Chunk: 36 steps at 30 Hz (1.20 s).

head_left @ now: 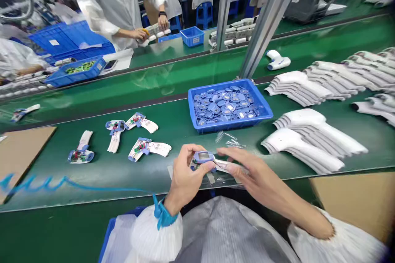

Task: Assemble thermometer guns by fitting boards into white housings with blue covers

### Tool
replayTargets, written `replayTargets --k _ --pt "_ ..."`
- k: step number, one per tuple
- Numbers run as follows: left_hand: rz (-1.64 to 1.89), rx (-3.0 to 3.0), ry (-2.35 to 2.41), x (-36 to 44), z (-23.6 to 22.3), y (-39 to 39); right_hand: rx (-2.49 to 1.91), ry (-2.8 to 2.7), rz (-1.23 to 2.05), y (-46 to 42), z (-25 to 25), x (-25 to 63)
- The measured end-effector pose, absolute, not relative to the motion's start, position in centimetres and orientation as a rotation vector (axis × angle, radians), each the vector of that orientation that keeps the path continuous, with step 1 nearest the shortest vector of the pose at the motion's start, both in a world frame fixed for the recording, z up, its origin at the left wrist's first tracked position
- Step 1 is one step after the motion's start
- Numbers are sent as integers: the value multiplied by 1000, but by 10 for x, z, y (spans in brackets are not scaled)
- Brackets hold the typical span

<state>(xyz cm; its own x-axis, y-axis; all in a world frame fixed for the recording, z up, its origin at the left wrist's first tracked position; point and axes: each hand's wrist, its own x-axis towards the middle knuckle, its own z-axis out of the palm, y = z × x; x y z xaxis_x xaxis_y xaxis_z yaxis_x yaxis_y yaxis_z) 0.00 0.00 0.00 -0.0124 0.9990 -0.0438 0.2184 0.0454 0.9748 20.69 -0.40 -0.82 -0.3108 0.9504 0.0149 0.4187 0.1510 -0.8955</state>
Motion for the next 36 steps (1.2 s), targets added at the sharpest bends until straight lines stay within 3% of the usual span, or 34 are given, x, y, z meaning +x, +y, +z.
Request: replayTargets --k 8,15,17,21,22,23,29,36 --pt "1017 1553 1573 6 7 -3 -1332 -1959 452 7 24 165" --pt "955 1403 1540 -17 18 18 -1773 -1940 121 28 -7 203" --pt "949 1380 1439 -19 21 21 -1721 -1919 269 28 -6 206" --pt "1060 1313 1306 -11 22 21 -1187 -1870 1527 15 17 190" --pt "1138 1325 1370 -8 22 20 -1143 -1796 1710 12 22 184" --pt "1212 1356 1472 -4 21 18 -1175 -1743 1753 9 25 178" --pt "1184 1646 1777 13 14 5 -1423 -1838 1241 4 15 160" --pt "1197 1868 1729 11 7 -1 -1578 -1808 1309 -4 9 154"
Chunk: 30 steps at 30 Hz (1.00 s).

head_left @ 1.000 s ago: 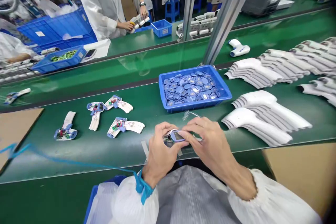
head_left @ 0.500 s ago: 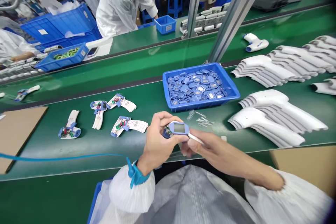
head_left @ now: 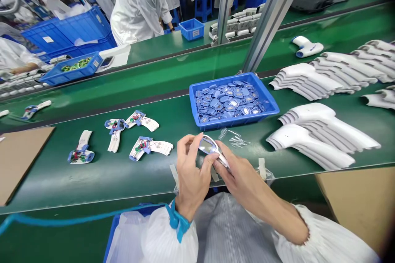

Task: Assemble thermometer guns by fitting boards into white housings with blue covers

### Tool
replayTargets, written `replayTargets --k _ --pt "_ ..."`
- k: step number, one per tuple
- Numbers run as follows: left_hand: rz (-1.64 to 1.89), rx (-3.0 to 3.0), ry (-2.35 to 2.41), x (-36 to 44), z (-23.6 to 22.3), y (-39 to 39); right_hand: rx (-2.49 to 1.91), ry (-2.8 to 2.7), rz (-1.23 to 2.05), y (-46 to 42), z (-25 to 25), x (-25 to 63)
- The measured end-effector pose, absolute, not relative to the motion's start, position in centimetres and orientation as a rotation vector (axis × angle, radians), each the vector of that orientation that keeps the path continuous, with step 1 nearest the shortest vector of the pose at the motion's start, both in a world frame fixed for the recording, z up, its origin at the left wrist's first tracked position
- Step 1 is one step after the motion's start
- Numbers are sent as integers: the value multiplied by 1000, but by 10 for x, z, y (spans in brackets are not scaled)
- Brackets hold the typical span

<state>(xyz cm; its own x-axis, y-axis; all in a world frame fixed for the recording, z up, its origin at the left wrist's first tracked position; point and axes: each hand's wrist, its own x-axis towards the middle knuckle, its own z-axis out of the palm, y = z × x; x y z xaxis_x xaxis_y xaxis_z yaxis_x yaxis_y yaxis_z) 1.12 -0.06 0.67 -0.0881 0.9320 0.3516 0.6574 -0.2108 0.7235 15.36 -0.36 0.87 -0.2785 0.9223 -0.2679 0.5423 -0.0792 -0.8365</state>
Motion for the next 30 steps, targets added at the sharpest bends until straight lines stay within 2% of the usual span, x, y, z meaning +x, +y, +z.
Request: replayTargets --k 6,16,23,30 --pt "1372 1472 1658 6 -3 -5 -1505 -1711 1415 -7 18 152" --pt "1246 1715 1719 -1 -1 -9 -1592 -1900 1216 -10 25 142" --pt "1196 1941 1692 2 1 -5 -1679 -2017 820 -17 6 133" --pt "1234 1934 1699 -2 -2 -3 -1630 -1986 904 -11 6 135"
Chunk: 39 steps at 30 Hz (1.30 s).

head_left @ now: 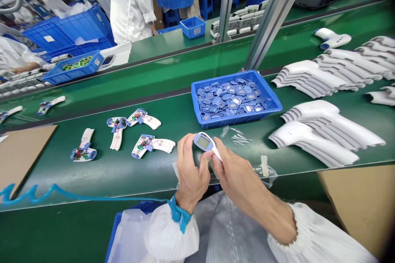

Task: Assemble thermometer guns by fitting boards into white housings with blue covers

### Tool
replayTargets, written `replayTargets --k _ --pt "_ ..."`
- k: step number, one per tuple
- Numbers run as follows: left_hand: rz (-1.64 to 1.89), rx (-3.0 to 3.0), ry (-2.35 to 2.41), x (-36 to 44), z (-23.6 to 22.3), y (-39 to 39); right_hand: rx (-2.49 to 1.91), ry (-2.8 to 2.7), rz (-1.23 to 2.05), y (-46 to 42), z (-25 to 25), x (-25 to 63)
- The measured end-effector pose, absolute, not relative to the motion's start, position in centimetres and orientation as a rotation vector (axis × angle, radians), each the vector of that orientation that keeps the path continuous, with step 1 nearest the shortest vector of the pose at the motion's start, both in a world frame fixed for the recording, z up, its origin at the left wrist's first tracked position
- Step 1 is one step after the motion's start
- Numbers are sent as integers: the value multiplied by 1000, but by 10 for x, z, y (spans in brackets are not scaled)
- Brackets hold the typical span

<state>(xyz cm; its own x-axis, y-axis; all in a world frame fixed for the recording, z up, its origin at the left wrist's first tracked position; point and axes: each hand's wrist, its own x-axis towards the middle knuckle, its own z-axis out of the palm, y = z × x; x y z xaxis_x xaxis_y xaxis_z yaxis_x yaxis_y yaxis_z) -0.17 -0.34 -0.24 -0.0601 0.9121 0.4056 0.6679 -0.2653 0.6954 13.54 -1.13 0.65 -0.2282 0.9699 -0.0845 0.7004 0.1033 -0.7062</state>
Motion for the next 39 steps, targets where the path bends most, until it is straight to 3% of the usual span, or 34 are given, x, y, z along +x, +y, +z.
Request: replayTargets --k 5,15,21,24,30,32,36,39 --pt "1188 1961 1627 -6 -6 -8 -1615 -1997 1084 -10 12 134" --pt "986 2090 1716 -5 12 -9 -1722 -2191 504 -20 4 128" --pt "1003 2092 1727 -7 12 -7 -1689 -2301 387 -15 6 130" --pt "1029 2086 1583 -18 14 4 -1550 -2392 481 -9 6 140" --pt "674 1570 1296 -37 24 25 -1187 -2161 1092 6 14 179" --pt "690 1380 1354 -40 24 24 -1314 -2005 1027 15 5 195" --pt "776 873 1432 -48 23 18 -1757 -1926 597 30 -19 218" --pt "828 587 1330 -49 24 15 -1745 -1914 521 28 -15 213"
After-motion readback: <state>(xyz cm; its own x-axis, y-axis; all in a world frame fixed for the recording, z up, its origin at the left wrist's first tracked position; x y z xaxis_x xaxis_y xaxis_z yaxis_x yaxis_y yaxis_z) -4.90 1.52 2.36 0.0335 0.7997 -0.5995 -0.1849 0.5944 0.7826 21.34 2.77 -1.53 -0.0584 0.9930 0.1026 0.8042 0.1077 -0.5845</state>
